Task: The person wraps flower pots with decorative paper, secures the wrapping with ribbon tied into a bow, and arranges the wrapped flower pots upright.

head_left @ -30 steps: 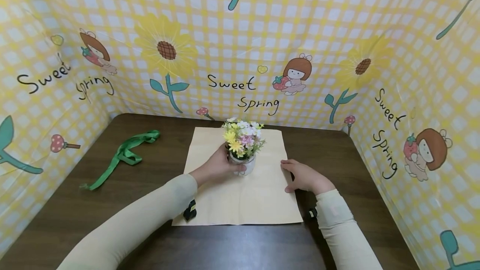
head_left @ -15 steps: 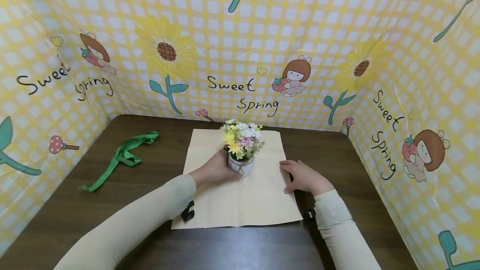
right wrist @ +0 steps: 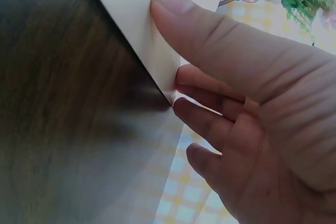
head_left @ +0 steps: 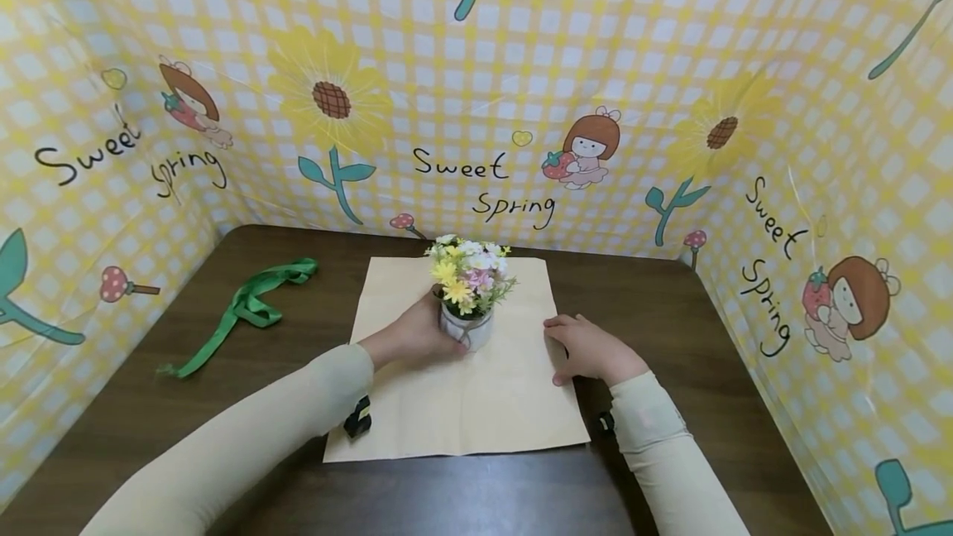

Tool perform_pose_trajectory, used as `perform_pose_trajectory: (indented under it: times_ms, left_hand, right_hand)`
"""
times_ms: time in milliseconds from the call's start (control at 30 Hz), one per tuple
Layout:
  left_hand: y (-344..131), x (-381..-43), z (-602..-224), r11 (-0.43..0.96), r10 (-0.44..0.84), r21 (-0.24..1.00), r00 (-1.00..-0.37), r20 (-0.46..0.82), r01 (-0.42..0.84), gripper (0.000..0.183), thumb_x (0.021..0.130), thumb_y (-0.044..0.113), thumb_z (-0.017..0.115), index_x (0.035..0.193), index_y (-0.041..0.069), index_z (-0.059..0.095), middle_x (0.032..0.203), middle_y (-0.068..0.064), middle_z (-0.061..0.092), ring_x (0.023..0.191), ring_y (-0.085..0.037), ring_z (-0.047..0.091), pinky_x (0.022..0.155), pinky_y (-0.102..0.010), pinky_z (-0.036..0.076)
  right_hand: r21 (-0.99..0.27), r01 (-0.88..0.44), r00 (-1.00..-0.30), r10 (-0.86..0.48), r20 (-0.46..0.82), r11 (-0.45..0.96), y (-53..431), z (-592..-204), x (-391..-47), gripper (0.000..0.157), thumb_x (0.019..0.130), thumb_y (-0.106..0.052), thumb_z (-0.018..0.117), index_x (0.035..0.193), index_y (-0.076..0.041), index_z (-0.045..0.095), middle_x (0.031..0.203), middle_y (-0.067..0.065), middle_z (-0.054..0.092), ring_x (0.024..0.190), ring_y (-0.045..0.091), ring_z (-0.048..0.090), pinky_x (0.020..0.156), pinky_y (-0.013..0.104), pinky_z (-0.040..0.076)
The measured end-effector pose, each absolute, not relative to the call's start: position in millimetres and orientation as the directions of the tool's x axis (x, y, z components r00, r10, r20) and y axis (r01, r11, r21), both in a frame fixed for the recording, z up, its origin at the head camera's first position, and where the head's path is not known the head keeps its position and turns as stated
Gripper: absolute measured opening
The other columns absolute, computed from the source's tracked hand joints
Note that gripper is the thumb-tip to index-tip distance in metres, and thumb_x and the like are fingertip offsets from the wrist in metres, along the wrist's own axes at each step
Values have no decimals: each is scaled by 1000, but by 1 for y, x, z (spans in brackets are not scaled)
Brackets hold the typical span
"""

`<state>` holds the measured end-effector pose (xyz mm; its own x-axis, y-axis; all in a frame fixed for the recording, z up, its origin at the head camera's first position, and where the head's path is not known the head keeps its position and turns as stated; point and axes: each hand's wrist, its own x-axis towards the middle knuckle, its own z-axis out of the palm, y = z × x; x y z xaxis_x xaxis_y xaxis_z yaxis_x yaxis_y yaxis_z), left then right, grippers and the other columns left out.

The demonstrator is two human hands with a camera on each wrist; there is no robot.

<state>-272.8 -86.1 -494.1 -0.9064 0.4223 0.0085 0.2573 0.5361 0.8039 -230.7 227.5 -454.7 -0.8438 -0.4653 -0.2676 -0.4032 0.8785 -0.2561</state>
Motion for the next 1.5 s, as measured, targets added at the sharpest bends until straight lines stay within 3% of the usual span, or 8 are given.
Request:
perform_pose_trajectory:
  times_ms: [367, 600, 800, 900, 967, 1167, 1333, 1500]
  left_hand:
    - [-65, -278, -467, 689, 442, 636, -897, 13, 348, 104, 57, 34, 89, 143, 9, 35, 130, -6, 47, 110, -17, 51, 95, -36, 46]
    - [-51, -279, -449, 735, 485, 518, -873, 48, 437, 99, 56, 35, 91, 138, 10, 42, 122, -4, 51, 103, -15, 51, 91, -30, 46]
    - [-39, -282, -444, 767, 512, 435, -859, 27, 471, 95, 55, 39, 91, 135, 10, 47, 118, -2, 55, 99, -14, 52, 87, -30, 47]
    - [-32, -280, -436, 783, 527, 392, -850, -8, 482, 92, 56, 40, 91, 133, 10, 50, 116, -2, 58, 97, -14, 54, 86, -31, 48]
    - [-29, -278, -430, 790, 539, 361, -842, -25, 495, 90, 56, 40, 91, 132, 10, 52, 116, -2, 59, 95, -14, 55, 85, -31, 48]
    - [-18, -278, -420, 795, 554, 329, -831, -51, 509, 83, 55, 38, 92, 126, 10, 57, 107, 0, 62, 89, -13, 56, 80, -31, 50]
    - [-8, -279, -422, 773, 585, 329, -810, -39, 542, 74, 57, 38, 91, 120, 12, 60, 102, 2, 62, 87, -11, 57, 79, -29, 50]
    - [-1, -281, -425, 733, 635, 324, -773, -7, 599, 65, 61, 41, 88, 114, 14, 63, 99, 3, 64, 86, -10, 59, 78, -27, 51]
  right_hand:
    - [-303, -402, -839, -480, -257, 864, 233, -457, -231, 82, 74, -33, 83, 143, -7, 45, 153, 6, 35, 143, 30, 29, 117, 49, 19]
    - [-430, -302, -883, -420, -210, 851, 258, -462, -234, 112, 66, -57, 80, 151, -7, 28, 160, 12, 15, 145, 35, 20, 111, 51, 31]
    - [-347, -148, -968, -208, -140, 926, 285, -406, -236, 140, 59, -68, 78, 151, 7, 3, 158, 27, -6, 143, 49, 5, 115, 59, 12]
    - [-265, -198, -969, -229, -95, 944, 275, -362, -234, 146, 53, -67, 81, 152, 5, 1, 158, 27, -7, 143, 49, 0, 115, 60, 3]
    - [-223, -310, -944, -326, -38, 924, 253, -339, -232, 139, 54, -60, 85, 153, 2, 9, 159, 25, 2, 145, 44, 2, 116, 58, 0]
    - [-26, -576, -817, -576, 28, 817, 180, -328, -239, 105, 65, -46, 87, 147, -3, 36, 152, 14, 35, 142, 33, 29, 118, 47, 18]
    - [66, -566, -825, -563, -56, 822, 155, -358, -245, 88, 61, -42, 89, 131, 0, 55, 133, 12, 56, 125, 29, 50, 113, 48, 29]
    - [7, -519, -852, -517, -89, 855, 150, -379, -248, 62, 61, -34, 90, 109, -3, 64, 104, 10, 65, 95, 27, 61, 96, 44, 45]
